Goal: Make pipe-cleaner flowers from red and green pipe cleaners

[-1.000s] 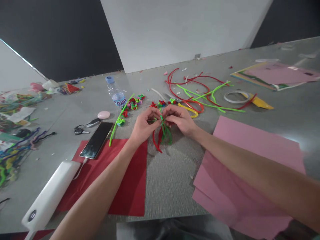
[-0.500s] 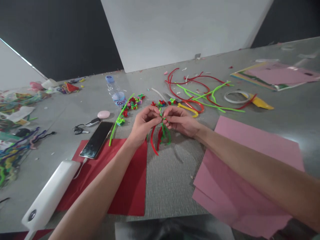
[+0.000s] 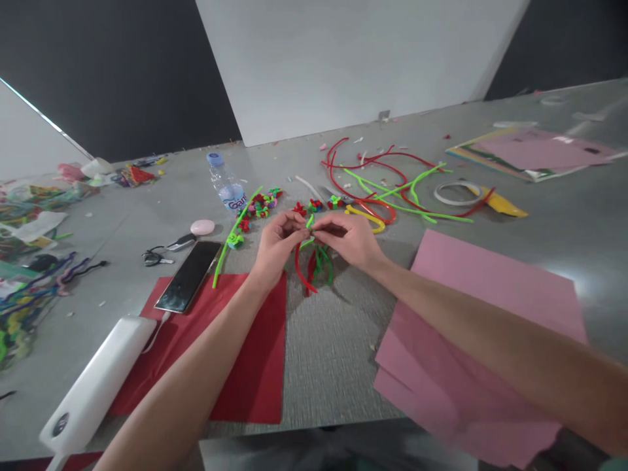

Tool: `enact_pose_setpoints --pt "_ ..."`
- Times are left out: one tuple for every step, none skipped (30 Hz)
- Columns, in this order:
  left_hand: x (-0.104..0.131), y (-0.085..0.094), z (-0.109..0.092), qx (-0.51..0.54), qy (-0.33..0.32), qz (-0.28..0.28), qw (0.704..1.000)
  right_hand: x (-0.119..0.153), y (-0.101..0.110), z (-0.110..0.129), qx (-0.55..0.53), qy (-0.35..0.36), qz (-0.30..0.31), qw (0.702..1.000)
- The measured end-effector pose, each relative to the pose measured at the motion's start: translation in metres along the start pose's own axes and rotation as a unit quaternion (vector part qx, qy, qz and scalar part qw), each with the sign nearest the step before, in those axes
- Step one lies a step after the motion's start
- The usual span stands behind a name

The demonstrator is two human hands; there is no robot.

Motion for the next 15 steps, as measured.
enact_pose_setpoints --pt "0.000 0.000 0.000 -0.006 -0.003 0.002 1.000 0.000 0.000 0.002 0.018 0.009 0.000 1.000" --pt "0.001 -0.001 0.000 -0.010 -0.006 0.002 1.000 0.001 0.001 0.003 0.031 0.015 0.002 0.999" --pt "0.001 -0.001 0.000 -0.012 -0.008 0.002 1.000 0.001 0.001 0.003 0.039 0.017 0.003 0.999" --pt "0.001 -0.001 0.000 -0.014 -0.008 0.002 1.000 0.001 0.001 0.002 0.043 0.016 0.006 0.999" --pt "0.001 -0.001 0.000 -0.017 -0.007 0.003 1.000 0.000 0.001 0.001 0.041 0.012 0.009 0.999" --pt "0.002 -0.002 -0.001 -0.019 -0.006 0.005 1.000 0.000 0.000 0.000 0.036 0.006 0.013 0.999" --pt "0.002 -0.002 -0.001 -0.024 -0.004 0.007 1.000 0.000 0.000 -0.002 0.028 0.000 0.015 1.000" --pt "0.002 -0.002 -0.002 -0.029 -0.004 0.008 1.000 -0.001 0.000 -0.003 0.019 -0.005 0.015 1.000" --pt "0.002 -0.002 -0.003 -0.035 -0.003 0.008 0.999 -0.001 0.000 -0.004 0.011 -0.008 0.011 1.000" --pt "0.002 -0.002 -0.004 -0.039 -0.003 0.009 0.999 -0.001 0.002 -0.004 0.008 -0.009 0.002 1.000" --pt "0.001 -0.001 -0.004 -0.041 -0.002 0.014 0.999 -0.001 0.003 -0.003 0.009 -0.007 -0.011 1.000" --pt "0.000 -0.001 -0.003 -0.042 0.004 0.021 0.999 -0.001 0.006 -0.002 0.014 -0.003 -0.027 1.000" --pt "-0.001 -0.001 -0.001 -0.044 0.014 0.031 0.998 -0.001 0.008 0.000 0.022 0.003 -0.043 0.999" --pt "-0.002 0.000 0.002 -0.047 0.027 0.043 0.998 0.000 0.010 0.001 0.031 0.009 -0.055 0.998" --pt "-0.003 0.001 0.005 -0.053 0.042 0.053 0.996 0.000 0.011 0.003 0.037 0.014 -0.063 0.997"
Point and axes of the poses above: each hand's wrist, its own x-axis away from the middle knuckle, its own y-axis out of the back of the hand, z = x × y, the point moved 6 cm from there along -x, towards the middle knuckle, and after that the axes turned 6 degrees about -x, right-handed, at the moved point
